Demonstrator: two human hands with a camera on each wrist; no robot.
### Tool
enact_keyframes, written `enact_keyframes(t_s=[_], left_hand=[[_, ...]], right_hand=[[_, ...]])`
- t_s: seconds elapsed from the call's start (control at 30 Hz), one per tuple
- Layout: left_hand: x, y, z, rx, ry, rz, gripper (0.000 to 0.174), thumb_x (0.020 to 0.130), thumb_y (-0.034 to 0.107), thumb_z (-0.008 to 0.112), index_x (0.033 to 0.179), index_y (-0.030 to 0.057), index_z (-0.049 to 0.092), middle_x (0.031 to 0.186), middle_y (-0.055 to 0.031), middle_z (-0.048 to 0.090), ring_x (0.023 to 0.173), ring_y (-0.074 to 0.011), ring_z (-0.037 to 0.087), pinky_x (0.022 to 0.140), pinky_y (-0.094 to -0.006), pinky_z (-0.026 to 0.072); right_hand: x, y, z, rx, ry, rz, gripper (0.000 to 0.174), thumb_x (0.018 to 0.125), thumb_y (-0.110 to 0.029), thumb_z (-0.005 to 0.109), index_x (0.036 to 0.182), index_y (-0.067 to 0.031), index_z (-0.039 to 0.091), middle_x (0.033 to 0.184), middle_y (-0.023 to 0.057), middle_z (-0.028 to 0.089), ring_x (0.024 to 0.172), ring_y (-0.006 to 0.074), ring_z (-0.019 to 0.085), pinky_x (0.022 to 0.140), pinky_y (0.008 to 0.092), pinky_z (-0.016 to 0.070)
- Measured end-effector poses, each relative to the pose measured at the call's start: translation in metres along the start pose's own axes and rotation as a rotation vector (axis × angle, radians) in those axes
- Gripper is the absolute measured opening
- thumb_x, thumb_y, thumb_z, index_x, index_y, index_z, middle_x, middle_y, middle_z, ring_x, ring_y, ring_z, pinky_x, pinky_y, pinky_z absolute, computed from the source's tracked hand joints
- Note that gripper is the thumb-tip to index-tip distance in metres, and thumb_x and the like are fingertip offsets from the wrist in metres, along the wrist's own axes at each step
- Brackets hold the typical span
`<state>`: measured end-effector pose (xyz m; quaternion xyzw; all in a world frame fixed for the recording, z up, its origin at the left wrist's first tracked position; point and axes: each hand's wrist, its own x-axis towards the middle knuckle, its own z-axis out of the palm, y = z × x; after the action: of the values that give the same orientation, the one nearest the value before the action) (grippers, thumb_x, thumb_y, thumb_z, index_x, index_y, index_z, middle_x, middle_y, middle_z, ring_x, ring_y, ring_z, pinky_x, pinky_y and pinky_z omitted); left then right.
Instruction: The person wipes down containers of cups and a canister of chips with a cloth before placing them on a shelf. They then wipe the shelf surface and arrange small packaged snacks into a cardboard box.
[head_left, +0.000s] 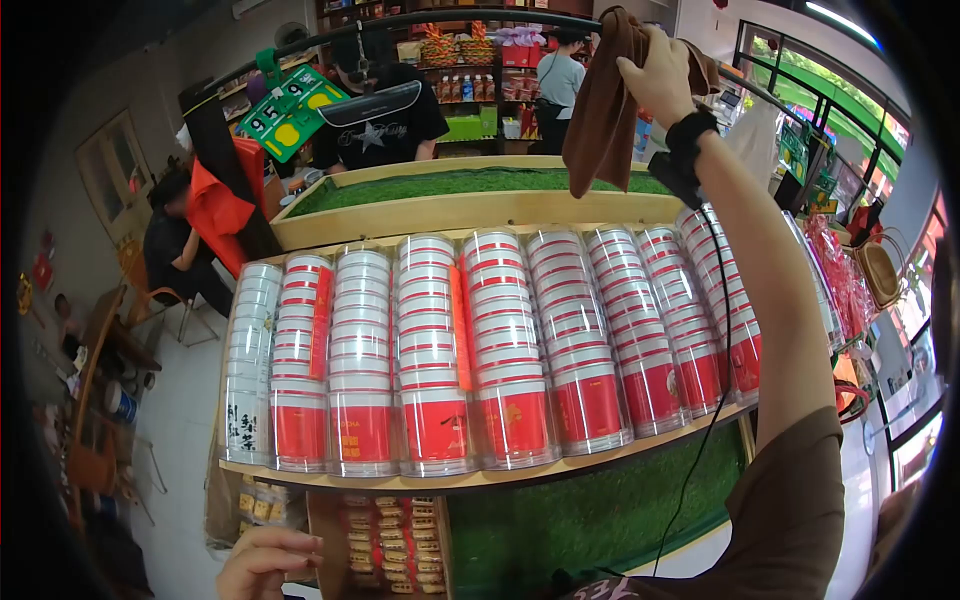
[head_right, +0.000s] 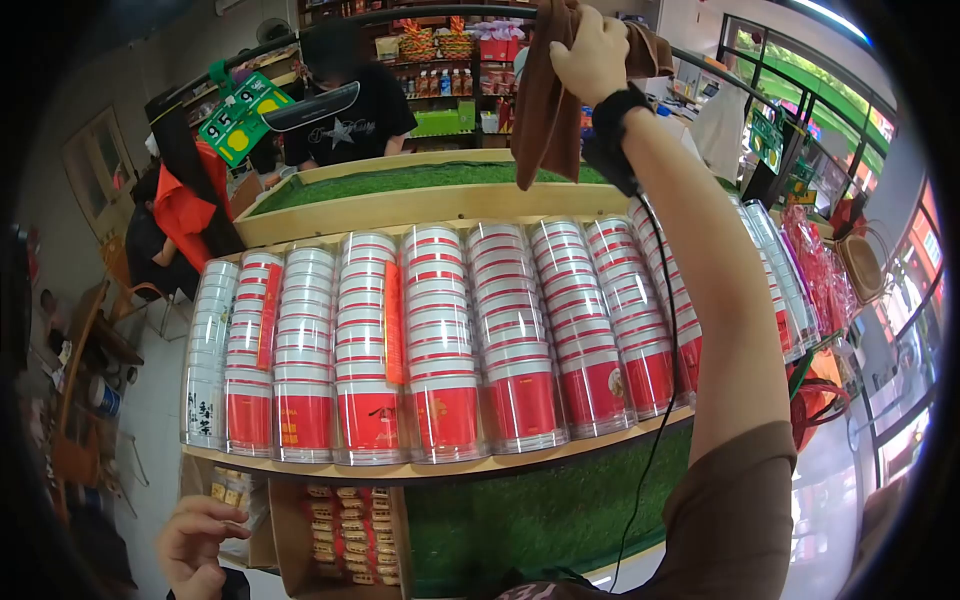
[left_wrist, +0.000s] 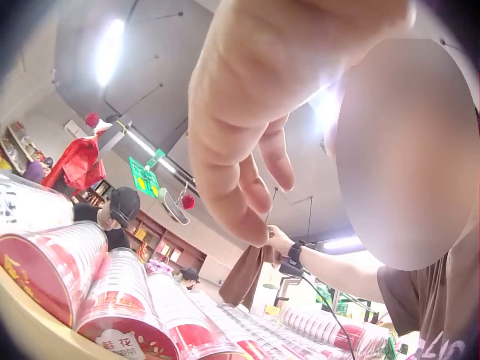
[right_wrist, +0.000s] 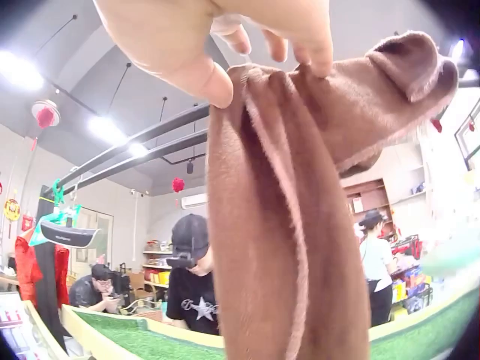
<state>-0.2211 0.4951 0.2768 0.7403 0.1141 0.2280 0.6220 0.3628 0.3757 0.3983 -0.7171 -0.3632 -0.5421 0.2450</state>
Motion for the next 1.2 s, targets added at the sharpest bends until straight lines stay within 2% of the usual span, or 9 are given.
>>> enact_keyframes(t_s=[0.1,0.17,0.27,0.37,0.63,0.7,0.87,0.97,1.2], left_hand=[[-0.003,-0.002,-0.005,0.004,-0.035,0.007,0.040,0.083,0.027,0.062,0.109,-0.0026,0.054,0.116,-0.0187,0.048,0.110,-0.0289,0.048,0.090,-0.0381,0.0403],[-0.004,-0.004,-0.007,-0.001,-0.059,0.012,0.039,0.082,0.025,0.062,0.109,-0.0027,0.054,0.115,-0.0186,0.049,0.109,-0.0286,0.048,0.091,-0.0384,0.0397],[-0.007,-0.007,-0.009,-0.005,-0.083,0.009,0.038,0.082,0.024,0.062,0.108,-0.0027,0.054,0.113,-0.0184,0.050,0.108,-0.0287,0.048,0.093,-0.0390,0.0381],[-0.008,-0.009,-0.012,0.007,-0.102,0.002,0.037,0.081,0.022,0.062,0.108,-0.0026,0.054,0.113,-0.0181,0.051,0.109,-0.0292,0.048,0.094,-0.0396,0.0365],[-0.008,-0.018,-0.018,0.052,-0.118,-0.013,0.037,0.081,0.025,0.063,0.104,-0.0030,0.055,0.111,-0.0184,0.054,0.108,-0.0297,0.050,0.094,-0.0400,0.0365],[-0.006,-0.019,-0.020,0.073,-0.124,-0.011,0.037,0.082,0.026,0.063,0.104,-0.0028,0.056,0.111,-0.0183,0.054,0.108,-0.0296,0.050,0.094,-0.0398,0.0370],[-0.008,-0.022,-0.019,0.065,-0.098,-0.058,0.036,0.082,0.027,0.062,0.103,-0.0028,0.056,0.111,-0.0180,0.055,0.106,-0.0286,0.051,0.093,-0.0385,0.0380],[-0.010,-0.017,-0.024,0.125,-0.119,-0.073,0.035,0.083,0.026,0.062,0.103,-0.0028,0.056,0.111,-0.0179,0.055,0.105,-0.0273,0.051,0.092,-0.0370,0.0387],[-0.017,-0.024,-0.026,0.076,-0.045,-0.102,0.035,0.083,0.025,0.062,0.104,-0.0025,0.055,0.111,-0.0179,0.055,0.104,-0.0252,0.051,0.089,-0.0352,0.0400]], right_hand=[[-0.028,-0.014,0.006,0.091,-0.202,0.390,0.064,0.071,-0.032,0.068,0.118,0.0020,0.042,0.099,0.0273,0.057,0.091,0.0413,0.058,0.083,0.0407,0.0466],[-0.052,-0.010,0.028,0.299,-0.308,0.629,0.049,0.074,-0.031,0.070,0.104,0.0028,0.052,0.084,0.0103,0.061,0.075,0.0277,0.060,0.068,0.0372,0.0495],[-0.067,-0.009,0.031,0.760,-0.602,0.916,0.053,0.073,-0.031,0.069,0.106,0.0057,0.051,0.089,0.0152,0.059,0.079,0.0279,0.059,0.070,0.0416,0.0488],[-0.073,-0.025,0.020,0.689,-0.577,1.062,0.047,0.073,-0.029,0.069,0.100,0.0066,0.055,0.083,0.0101,0.060,0.069,0.0223,0.058,0.062,0.0371,0.0480],[-0.022,-0.065,-0.054,0.329,-0.496,0.244,0.042,0.077,-0.036,0.065,0.083,0.0051,0.061,0.071,0.0094,0.063,0.067,0.0192,0.061,0.062,0.0297,0.0472],[0.009,-0.078,-0.060,0.708,-0.504,0.247,0.034,0.086,-0.030,0.059,0.095,0.0026,0.060,0.084,-0.0001,0.062,0.079,0.0066,0.057,0.067,0.0236,0.0465],[0.082,-0.106,0.000,1.663,-0.462,0.354,0.043,0.083,-0.020,0.057,0.120,0.0006,0.048,0.103,0.0192,0.058,0.096,0.0285,0.057,0.086,0.0378,0.0443],[0.068,-0.118,0.021,0.549,-0.455,-0.166,0.037,0.084,-0.031,0.059,0.102,0.0007,0.061,0.098,0.0145,0.063,0.089,0.0238,0.060,0.080,0.0344,0.0464],[0.049,-0.124,0.032,0.344,-0.092,-0.338,0.028,0.077,-0.029,0.063,0.094,-0.0073,0.062,0.093,0.0128,0.062,0.096,0.0309,0.056,0.086,0.0389,0.0437]])
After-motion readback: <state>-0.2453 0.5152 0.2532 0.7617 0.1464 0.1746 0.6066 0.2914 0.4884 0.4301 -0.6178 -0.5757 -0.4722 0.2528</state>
